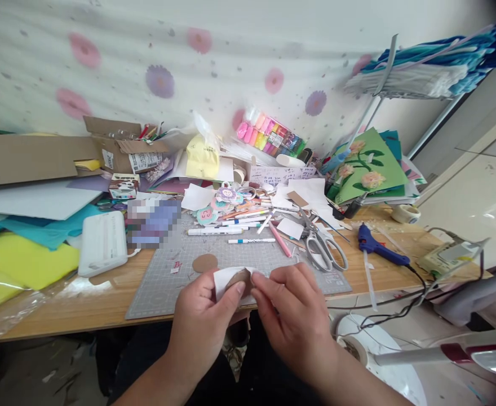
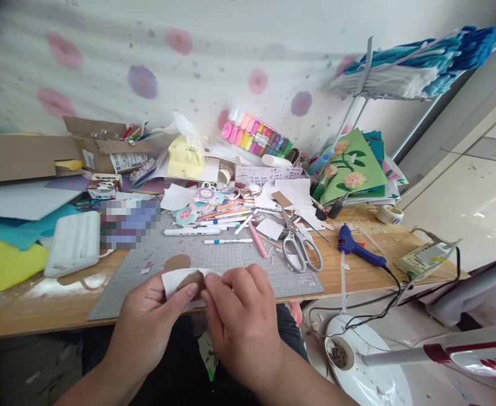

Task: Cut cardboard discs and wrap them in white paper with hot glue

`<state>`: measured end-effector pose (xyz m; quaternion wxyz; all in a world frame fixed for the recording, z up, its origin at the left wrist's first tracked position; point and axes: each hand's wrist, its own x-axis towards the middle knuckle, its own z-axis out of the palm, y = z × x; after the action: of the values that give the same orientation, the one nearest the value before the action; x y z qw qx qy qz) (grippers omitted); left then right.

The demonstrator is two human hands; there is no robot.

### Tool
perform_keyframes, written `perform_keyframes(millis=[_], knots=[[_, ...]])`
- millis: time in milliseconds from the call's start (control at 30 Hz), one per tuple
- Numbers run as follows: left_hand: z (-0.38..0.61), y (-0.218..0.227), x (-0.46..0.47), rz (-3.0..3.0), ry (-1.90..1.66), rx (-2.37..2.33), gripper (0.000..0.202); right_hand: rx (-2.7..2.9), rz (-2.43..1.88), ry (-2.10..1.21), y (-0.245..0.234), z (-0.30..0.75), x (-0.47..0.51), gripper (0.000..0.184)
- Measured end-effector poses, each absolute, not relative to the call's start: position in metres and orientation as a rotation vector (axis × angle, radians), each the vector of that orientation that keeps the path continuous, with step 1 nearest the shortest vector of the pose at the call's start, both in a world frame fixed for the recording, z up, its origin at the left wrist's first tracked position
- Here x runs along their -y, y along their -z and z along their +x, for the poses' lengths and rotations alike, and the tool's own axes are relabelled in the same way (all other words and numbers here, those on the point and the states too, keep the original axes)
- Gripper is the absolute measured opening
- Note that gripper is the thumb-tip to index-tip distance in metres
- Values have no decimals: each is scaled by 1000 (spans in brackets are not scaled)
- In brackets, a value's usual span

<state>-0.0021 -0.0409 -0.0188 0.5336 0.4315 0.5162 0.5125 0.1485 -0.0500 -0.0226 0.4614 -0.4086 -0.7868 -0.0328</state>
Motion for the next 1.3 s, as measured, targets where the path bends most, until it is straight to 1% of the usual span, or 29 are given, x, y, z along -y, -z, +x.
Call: perform_keyframes(millis=[67,133,200,267,367,433,600,800,967,1033,1100,1200,1233,1300], knots=[[-3,21,40,943,-1244,-1150,15,1961,-905,-12,22,153,54,27],[-4,23,38,841,-1228,-1026,13,1833,-838,-222,24,159,53,26],[-5,23,36,747,-1164,-889,10,1545,-888,-535,27,164,46,19],[-5,22,35,698,-1102,-779,9,1226,-955,-955,30,165,36,13],[-5,23,34,683,-1069,-678,8,902,-871,-1532,34,162,24,17],[-4,24,34,671,-1049,-638,7,797,-775,-1699,36,159,22,18],[-1,27,32,670,-1004,-620,6,761,-687,-1743,34,157,26,19],[0,29,31,803,-1057,-765,8,807,-775,-1688,32,160,24,22],[-2,36,34,1028,-1113,-1033,17,1046,-976,-1466,28,166,22,22],[-1,37,34,1072,-1114,-1088,18,1156,-1025,-1405,25,171,22,22],[-1,35,35,1028,-1097,-1026,16,1180,-967,-1436,22,175,22,22],[0,31,35,863,-1045,-814,11,1029,-806,-1591,25,179,22,33],[1,30,35,810,-1031,-749,10,968,-772,-1646,28,179,22,32],[2,29,34,722,-1017,-651,8,882,-719,-1733,35,177,24,25]])
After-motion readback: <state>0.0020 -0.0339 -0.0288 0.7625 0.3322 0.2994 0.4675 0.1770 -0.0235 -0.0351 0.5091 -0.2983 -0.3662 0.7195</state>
